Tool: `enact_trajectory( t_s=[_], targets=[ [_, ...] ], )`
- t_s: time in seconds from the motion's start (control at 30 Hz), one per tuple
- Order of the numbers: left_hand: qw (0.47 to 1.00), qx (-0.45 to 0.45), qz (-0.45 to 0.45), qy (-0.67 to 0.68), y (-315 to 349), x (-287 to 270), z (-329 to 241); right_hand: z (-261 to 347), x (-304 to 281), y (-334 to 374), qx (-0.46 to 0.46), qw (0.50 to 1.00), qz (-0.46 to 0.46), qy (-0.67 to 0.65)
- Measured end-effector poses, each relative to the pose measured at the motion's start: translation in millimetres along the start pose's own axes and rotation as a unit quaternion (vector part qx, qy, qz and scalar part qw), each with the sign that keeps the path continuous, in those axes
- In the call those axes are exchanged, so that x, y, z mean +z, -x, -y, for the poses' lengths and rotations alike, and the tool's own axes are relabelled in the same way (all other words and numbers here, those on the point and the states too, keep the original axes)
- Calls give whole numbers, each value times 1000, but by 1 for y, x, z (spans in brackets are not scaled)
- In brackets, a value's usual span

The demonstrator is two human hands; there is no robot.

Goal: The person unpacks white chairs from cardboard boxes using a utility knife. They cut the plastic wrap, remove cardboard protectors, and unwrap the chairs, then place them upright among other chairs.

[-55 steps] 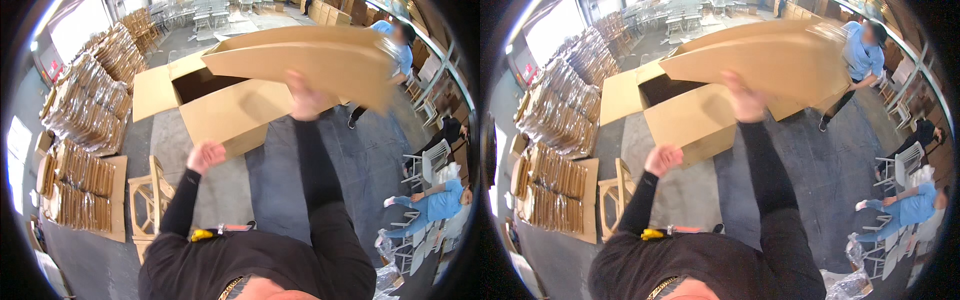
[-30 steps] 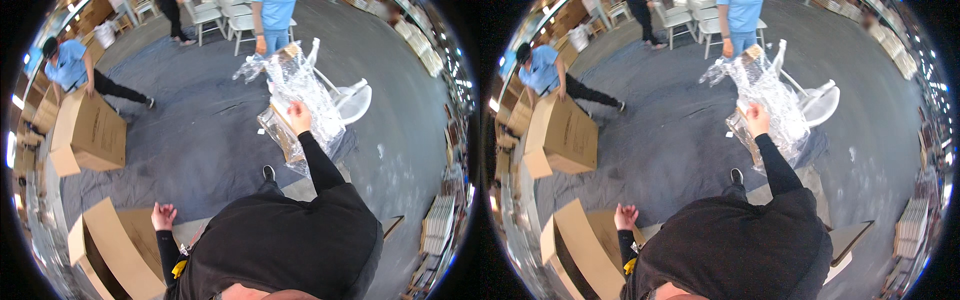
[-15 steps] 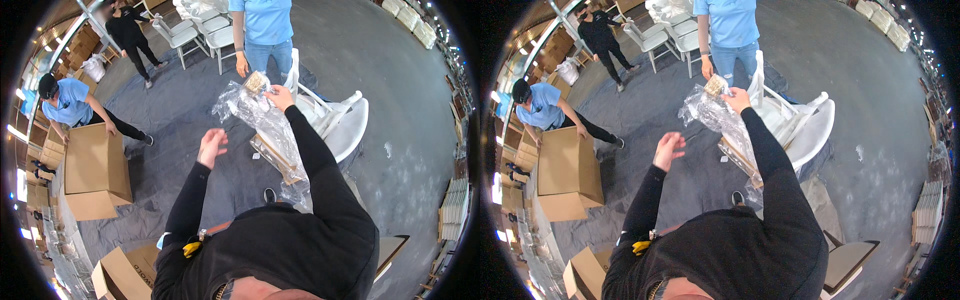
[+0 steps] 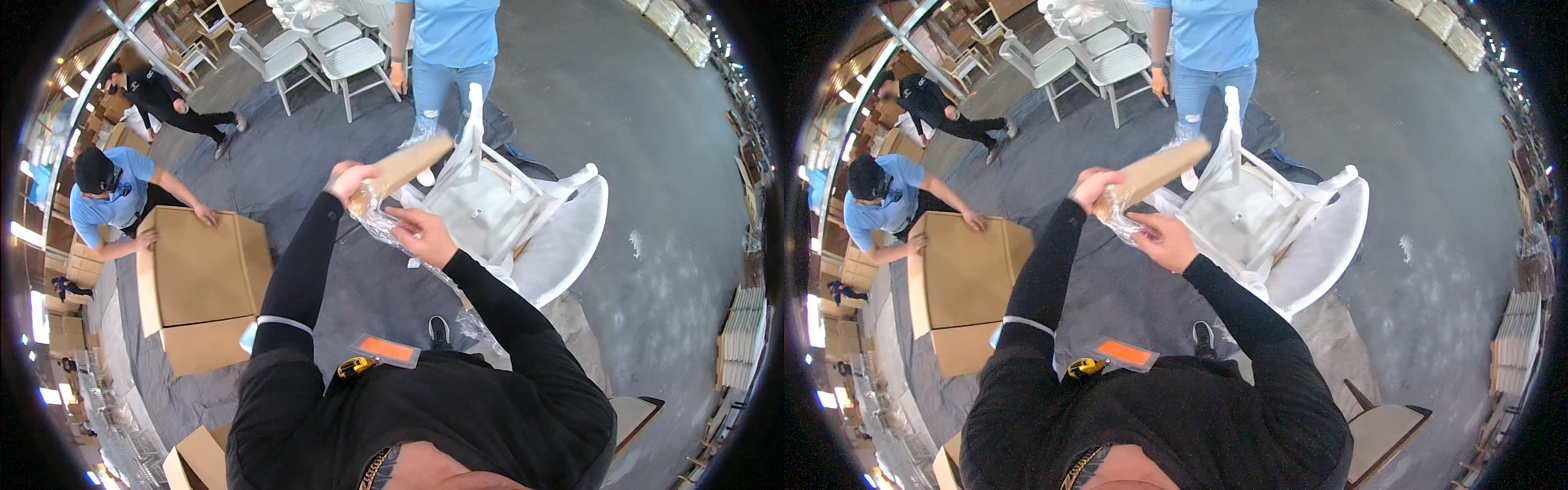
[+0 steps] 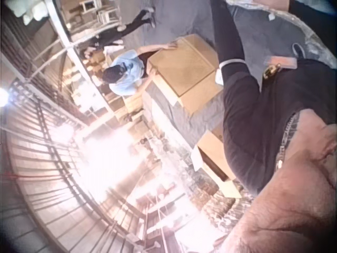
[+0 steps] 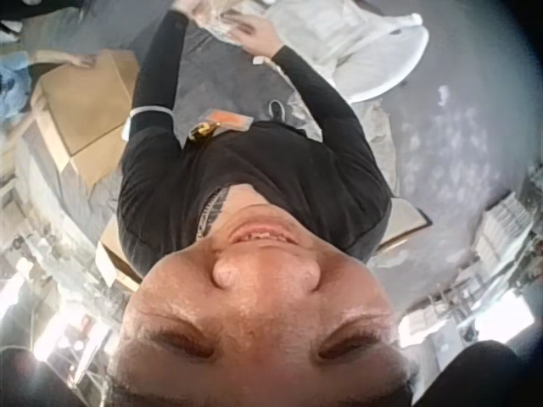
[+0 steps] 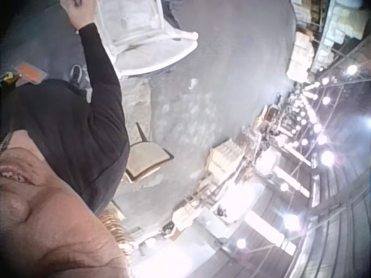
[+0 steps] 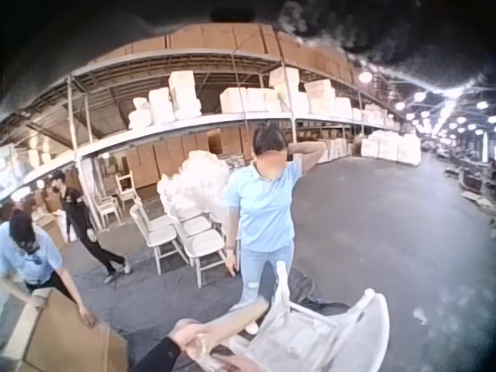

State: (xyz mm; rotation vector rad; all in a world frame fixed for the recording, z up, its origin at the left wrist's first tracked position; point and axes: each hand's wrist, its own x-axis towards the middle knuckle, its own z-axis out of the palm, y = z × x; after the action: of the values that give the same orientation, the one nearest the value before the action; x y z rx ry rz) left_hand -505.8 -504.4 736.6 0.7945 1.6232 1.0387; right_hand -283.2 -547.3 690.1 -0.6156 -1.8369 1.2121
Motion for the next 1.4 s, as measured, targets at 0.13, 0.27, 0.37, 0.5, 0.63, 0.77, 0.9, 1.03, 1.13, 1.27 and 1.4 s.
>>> enact_trajectory(
  t_s=[0.13, 0.27, 0.37, 0.5, 0.63, 0.77, 0.9, 1.03, 1.13, 1.27, 1.4],
  targets=[
    [924, 85, 24, 371, 73, -46, 58, -30, -11, -27, 238, 924, -61, -292],
    [853, 147, 50, 498, 124, -18, 106, -6, -6, -78, 240, 930, -33, -278],
    [863, 146, 100, 473, 134, 3, 114, 21, 13, -108, 93, 967, 22, -237],
    [853, 167, 125, 479, 145, 17, 109, 53, 33, -118, 69, 995, 8, -71],
    [934, 152, 58, 318, 144, -29, 113, 70, 33, -106, -20, 991, 124, 52],
    [830, 317, -155, 432, 160, -129, 63, 68, 12, -71, -46, 953, 287, 90],
    [824, 218, -16, 522, 201, -206, 16, 77, 2, -34, -40, 918, 333, 212],
    [952, 142, -204, 179, 210, -240, 34, 85, 5, -15, -97, 907, 312, 266],
    [889, 169, -315, 287, 206, -237, 69, 86, 1, 1, -95, 940, 240, 222],
    [788, 215, -419, 396, 222, -223, 152, 81, 15, 15, -174, 919, 248, 253],
    [816, 126, -547, 141, 261, -223, 189, 68, 2, 19, -232, 869, 313, 306]
  ],
)
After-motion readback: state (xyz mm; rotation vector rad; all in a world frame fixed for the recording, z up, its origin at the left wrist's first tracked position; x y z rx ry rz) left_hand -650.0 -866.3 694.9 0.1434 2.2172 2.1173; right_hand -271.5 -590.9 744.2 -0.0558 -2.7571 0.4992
